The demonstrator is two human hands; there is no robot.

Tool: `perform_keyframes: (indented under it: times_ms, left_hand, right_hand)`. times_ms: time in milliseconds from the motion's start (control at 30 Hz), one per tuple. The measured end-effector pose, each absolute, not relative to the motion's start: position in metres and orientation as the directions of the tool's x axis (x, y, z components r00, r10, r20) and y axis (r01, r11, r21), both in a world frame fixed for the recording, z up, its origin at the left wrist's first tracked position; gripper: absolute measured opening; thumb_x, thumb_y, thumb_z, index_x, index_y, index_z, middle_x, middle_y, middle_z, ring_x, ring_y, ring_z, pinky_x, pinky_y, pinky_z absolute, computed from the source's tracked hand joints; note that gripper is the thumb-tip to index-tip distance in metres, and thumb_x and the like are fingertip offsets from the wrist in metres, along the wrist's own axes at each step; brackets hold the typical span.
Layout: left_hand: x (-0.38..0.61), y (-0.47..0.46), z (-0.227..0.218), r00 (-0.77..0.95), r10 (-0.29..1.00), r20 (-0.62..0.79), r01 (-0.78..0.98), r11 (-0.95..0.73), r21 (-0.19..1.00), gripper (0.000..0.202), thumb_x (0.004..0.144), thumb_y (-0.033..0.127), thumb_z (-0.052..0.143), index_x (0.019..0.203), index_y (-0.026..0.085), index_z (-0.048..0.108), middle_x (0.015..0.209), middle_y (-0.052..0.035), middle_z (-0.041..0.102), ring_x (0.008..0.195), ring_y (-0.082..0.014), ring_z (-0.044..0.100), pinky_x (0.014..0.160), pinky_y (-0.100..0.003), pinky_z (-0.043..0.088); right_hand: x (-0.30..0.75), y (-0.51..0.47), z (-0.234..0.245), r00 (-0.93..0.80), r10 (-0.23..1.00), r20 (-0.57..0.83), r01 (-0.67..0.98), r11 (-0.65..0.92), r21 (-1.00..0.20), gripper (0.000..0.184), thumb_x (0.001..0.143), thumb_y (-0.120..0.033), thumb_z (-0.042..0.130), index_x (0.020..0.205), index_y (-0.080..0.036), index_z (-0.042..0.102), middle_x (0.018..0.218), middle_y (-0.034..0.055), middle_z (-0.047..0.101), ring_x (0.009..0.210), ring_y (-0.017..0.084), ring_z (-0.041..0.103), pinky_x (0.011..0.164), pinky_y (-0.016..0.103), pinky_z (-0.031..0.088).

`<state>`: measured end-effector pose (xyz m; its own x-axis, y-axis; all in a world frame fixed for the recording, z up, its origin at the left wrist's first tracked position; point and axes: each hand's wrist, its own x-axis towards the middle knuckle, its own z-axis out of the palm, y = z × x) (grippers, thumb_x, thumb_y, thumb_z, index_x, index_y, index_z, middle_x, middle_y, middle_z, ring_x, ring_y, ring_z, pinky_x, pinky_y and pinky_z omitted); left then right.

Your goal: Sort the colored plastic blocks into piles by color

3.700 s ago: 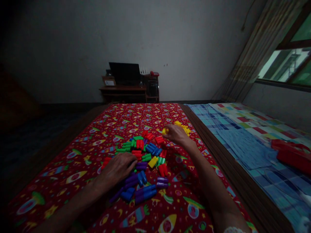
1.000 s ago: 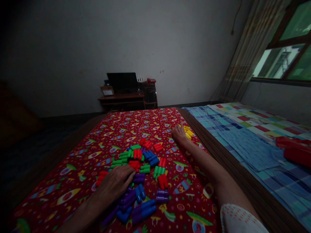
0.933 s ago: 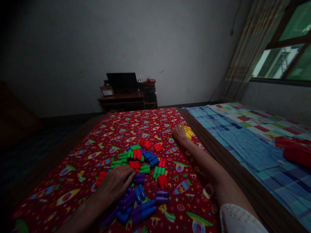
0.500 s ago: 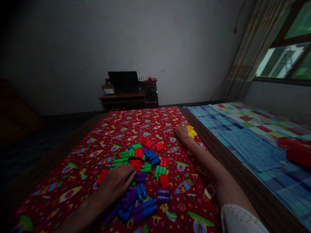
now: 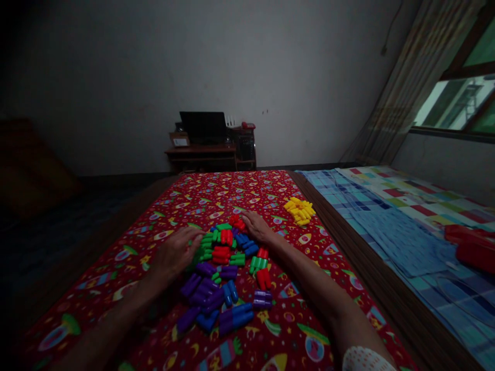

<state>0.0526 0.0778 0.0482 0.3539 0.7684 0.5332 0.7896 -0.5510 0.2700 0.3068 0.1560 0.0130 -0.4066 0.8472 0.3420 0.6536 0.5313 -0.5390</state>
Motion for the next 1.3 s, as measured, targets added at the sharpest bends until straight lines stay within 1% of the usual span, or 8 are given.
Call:
perform_keyframes:
  times_ms: [167, 367, 467, 633, 833, 967, 1133, 1300]
  left_hand:
    - [0.021, 0.106, 0.030, 0.250, 0.871, 0.423, 0.755, -0.449, 0.479, 0.053, 0.095, 0.045, 0.027, 0.123, 0.013, 0.058, 0.128, -0.0123, 0.062, 0.120, -0.0221, 0.056, 0.103, -0.040, 0.043]
    - [0.010, 0.118, -0.001, 0.286, 0.936, 0.208, 0.613, -0.345, 0.711, 0.078, 0.089, 0.065, 0.020, 0.135, 0.010, 0.051, 0.140, -0.0138, 0.052, 0.132, -0.0254, 0.046, 0.112, -0.041, 0.033]
    - [0.013, 0.115, 0.000, 0.344, 0.919, 0.194, 0.565, -0.367, 0.739, 0.080, 0.086, 0.070, 0.025, 0.132, 0.012, 0.055, 0.140, -0.0128, 0.053, 0.132, -0.0265, 0.046, 0.113, -0.041, 0.031]
    - [0.014, 0.109, 0.007, 0.380, 0.901, 0.210, 0.545, -0.401, 0.736, 0.079, 0.084, 0.073, 0.027, 0.119, 0.014, 0.066, 0.130, -0.0125, 0.061, 0.124, -0.0282, 0.053, 0.110, -0.042, 0.036]
    - [0.010, 0.111, 0.006, 0.358, 0.912, 0.200, 0.544, -0.378, 0.750, 0.072, 0.086, 0.069, 0.032, 0.116, 0.015, 0.068, 0.126, -0.0123, 0.065, 0.120, -0.0284, 0.057, 0.107, -0.042, 0.039]
    - [0.010, 0.110, 0.007, 0.352, 0.915, 0.199, 0.545, -0.373, 0.751, 0.068, 0.085, 0.068, 0.034, 0.114, 0.017, 0.069, 0.123, -0.0115, 0.066, 0.117, -0.0285, 0.059, 0.104, -0.043, 0.042]
    - [0.011, 0.108, 0.011, 0.352, 0.912, 0.212, 0.559, -0.386, 0.734, 0.064, 0.086, 0.064, 0.036, 0.112, 0.017, 0.070, 0.122, -0.0107, 0.067, 0.116, -0.0278, 0.059, 0.104, -0.041, 0.042]
    - [0.011, 0.108, 0.009, 0.371, 0.903, 0.216, 0.548, -0.400, 0.734, 0.060, 0.086, 0.060, 0.037, 0.113, 0.017, 0.069, 0.123, -0.0100, 0.066, 0.115, -0.0272, 0.060, 0.104, -0.040, 0.042]
  right_hand:
    - [0.275, 0.164, 0.009, -0.481, 0.834, 0.271, 0.555, 0.529, -0.643, 0.044, 0.098, -0.033, 0.031, 0.135, -0.018, 0.051, 0.136, 0.0097, 0.056, 0.125, 0.018, 0.051, 0.103, 0.034, 0.040]
    - [0.243, 0.141, 0.008, -0.515, 0.810, 0.280, 0.478, 0.543, -0.691, 0.038, 0.086, -0.019, 0.052, 0.123, -0.016, 0.063, 0.102, 0.0065, 0.072, 0.085, 0.017, 0.065, 0.073, 0.026, 0.048]
    - [0.237, 0.130, 0.009, -0.474, 0.823, 0.313, 0.520, 0.549, -0.654, 0.035, 0.081, -0.014, 0.055, 0.113, -0.016, 0.068, 0.096, 0.0056, 0.073, 0.082, 0.017, 0.065, 0.070, 0.023, 0.046]
    - [0.261, 0.138, 0.024, -0.247, 0.873, 0.420, 0.627, 0.475, -0.618, 0.032, 0.084, -0.022, 0.056, 0.114, -0.019, 0.069, 0.095, 0.0058, 0.074, 0.082, 0.018, 0.067, 0.075, 0.026, 0.048]
    - [0.321, 0.163, 0.033, -0.021, 0.960, 0.281, 0.694, 0.216, -0.687, 0.024, 0.083, -0.017, 0.054, 0.098, -0.011, 0.072, 0.084, 0.0071, 0.074, 0.078, 0.020, 0.068, 0.070, 0.026, 0.049]
    - [0.335, 0.161, 0.037, 0.059, 0.963, 0.261, 0.790, 0.115, -0.602, 0.033, 0.086, -0.020, 0.053, 0.115, -0.010, 0.066, 0.102, 0.0123, 0.072, 0.093, 0.022, 0.067, 0.080, 0.028, 0.048]
    - [0.315, 0.137, 0.052, -0.188, 0.952, 0.241, 0.902, 0.264, -0.341, 0.032, 0.092, -0.029, 0.049, 0.112, -0.012, 0.068, 0.102, 0.0143, 0.071, 0.097, 0.021, 0.065, 0.082, 0.028, 0.045]
    - [0.274, 0.113, 0.041, -0.493, 0.861, 0.127, 0.823, 0.509, -0.252, 0.040, 0.088, -0.042, 0.058, 0.119, -0.017, 0.064, 0.100, 0.0116, 0.071, 0.092, 0.021, 0.065, 0.074, 0.026, 0.044]
